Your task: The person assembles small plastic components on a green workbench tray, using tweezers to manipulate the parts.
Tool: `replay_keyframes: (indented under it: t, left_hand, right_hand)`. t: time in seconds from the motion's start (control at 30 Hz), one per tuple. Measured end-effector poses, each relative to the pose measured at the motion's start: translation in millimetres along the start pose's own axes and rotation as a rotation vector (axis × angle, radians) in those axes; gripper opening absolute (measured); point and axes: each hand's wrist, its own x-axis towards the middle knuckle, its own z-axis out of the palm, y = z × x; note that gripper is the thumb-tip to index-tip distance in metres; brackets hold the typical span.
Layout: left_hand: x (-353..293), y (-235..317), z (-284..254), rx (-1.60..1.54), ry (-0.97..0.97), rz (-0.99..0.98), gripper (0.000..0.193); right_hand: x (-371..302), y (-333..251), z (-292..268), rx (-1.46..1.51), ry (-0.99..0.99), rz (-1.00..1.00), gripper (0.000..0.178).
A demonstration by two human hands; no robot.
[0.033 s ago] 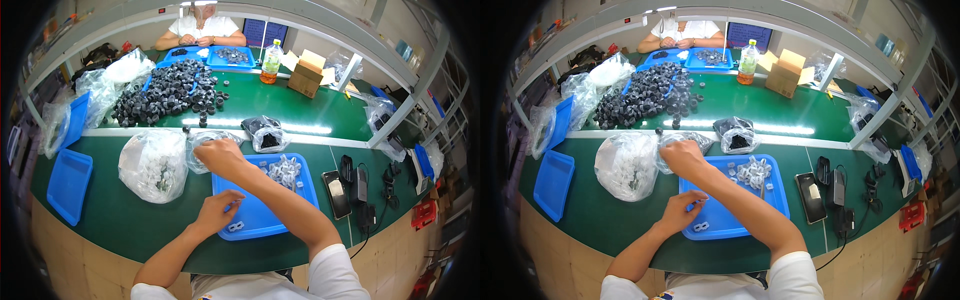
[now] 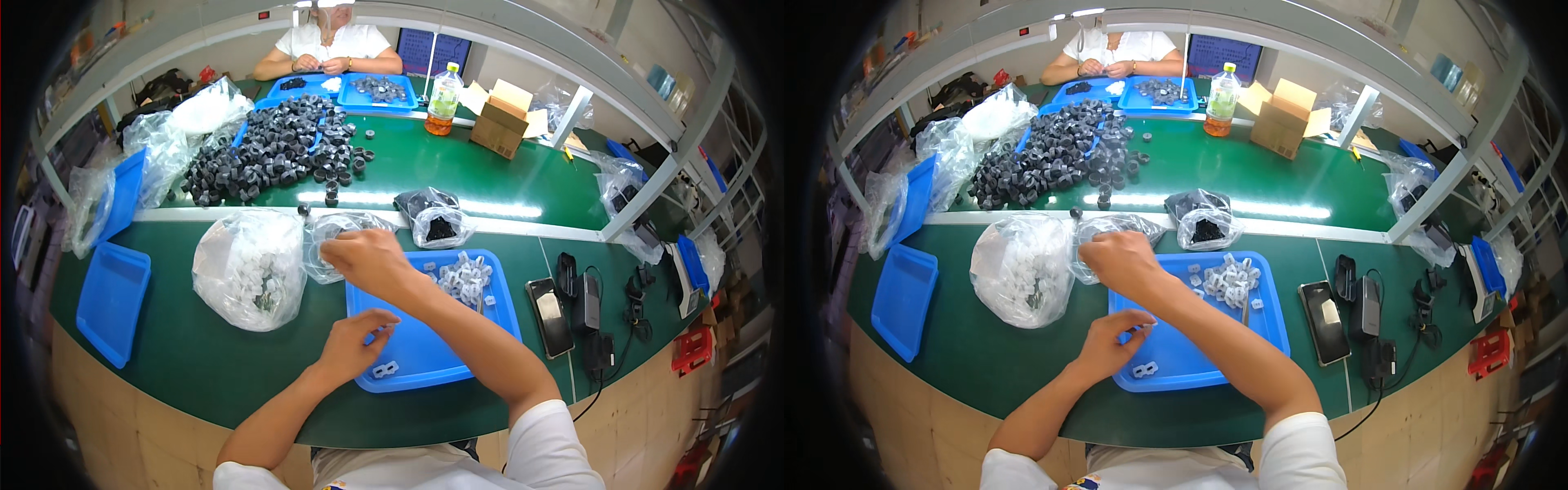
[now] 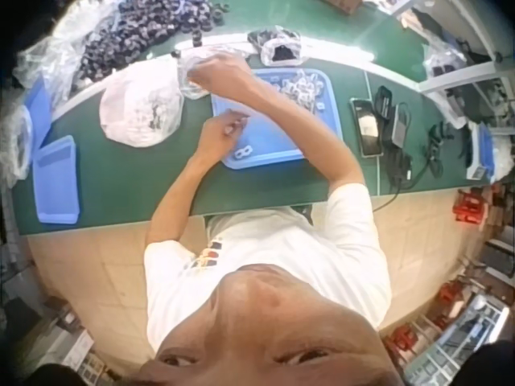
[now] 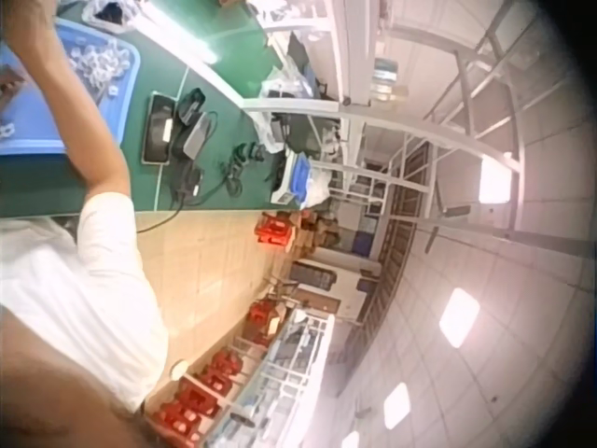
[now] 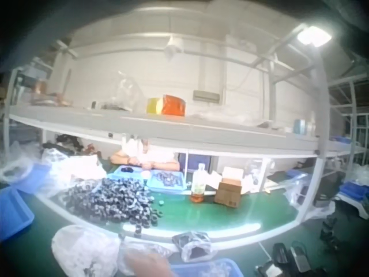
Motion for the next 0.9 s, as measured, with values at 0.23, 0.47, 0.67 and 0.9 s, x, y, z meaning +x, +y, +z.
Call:
replay_keyframes:
  t: [0.23,0.47,0.67,0.9]
  left_hand:
    - [-0.4,13.9,-0.4,-0.473,-0.053,-0.208,0.018]
    - [0.0,29.1,12.9,-0.715,-0.131,-0.356,0.017]
    - [4.9,29.7,21.1,-0.738,-0.115,-0.478,0.017]
    - [3.3,21.5,23.3,-0.723,-0.123,-0.482,0.019]
  right_hand:
    - [-108.4,0.3,-50.1,0.844,0.127,0.538,0.017]
    - [-168.6,-5.9,-39.5,1.066,0.168,0.710,0.019]
    - [-179.0,2.5,-42.8,0.873,0.054,0.585,0.020]
    - [-174.4,-6.5,-39.6,1.024,0.214,0.732,0.022]
